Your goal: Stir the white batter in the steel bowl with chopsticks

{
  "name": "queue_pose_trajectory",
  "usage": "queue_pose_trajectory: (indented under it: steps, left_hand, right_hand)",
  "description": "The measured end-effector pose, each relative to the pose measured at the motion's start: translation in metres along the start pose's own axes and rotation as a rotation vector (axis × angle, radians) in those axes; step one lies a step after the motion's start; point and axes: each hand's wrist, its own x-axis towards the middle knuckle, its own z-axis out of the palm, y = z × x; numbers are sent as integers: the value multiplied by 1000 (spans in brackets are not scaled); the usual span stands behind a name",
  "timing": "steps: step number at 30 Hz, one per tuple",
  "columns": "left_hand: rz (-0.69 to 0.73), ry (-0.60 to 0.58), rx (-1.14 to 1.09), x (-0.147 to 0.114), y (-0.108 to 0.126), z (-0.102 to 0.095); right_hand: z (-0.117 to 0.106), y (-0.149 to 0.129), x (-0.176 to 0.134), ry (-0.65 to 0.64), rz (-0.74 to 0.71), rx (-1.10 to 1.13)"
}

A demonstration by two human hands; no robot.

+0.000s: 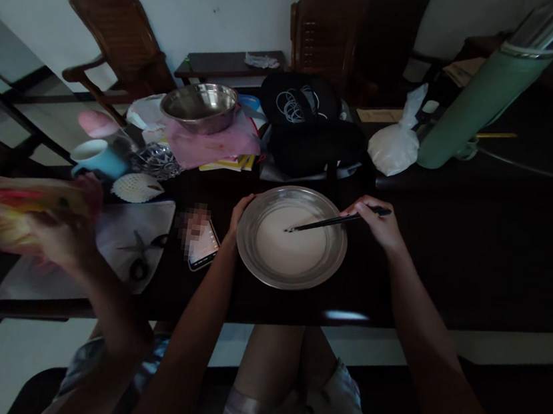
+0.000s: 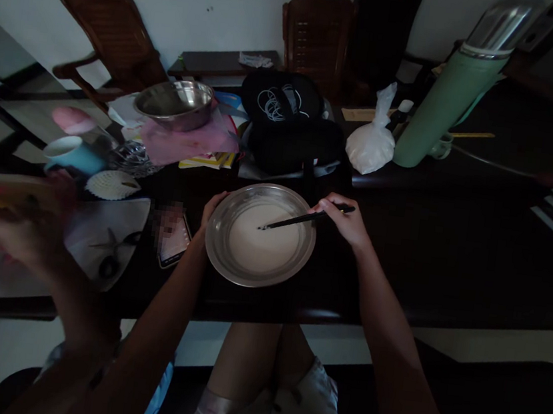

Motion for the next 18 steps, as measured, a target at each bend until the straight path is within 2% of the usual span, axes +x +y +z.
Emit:
queue_pose_trajectory:
  steps: [3,9,15,18]
  left_hand:
    - [-5,0,-5,-1,1,1]
    - [-9,-66,-11,-4,0,-1]
    - [11,-65,3,-3,-1,-1]
    - [16,-67,16,-3,0,0]
  right_hand:
    - [-4,4,0,35,-2,46]
    - [3,-1,-1,-115,1,5]
    - [-3,3,0,46,-7,20]
    - [-4,5,-1,3,-7,57]
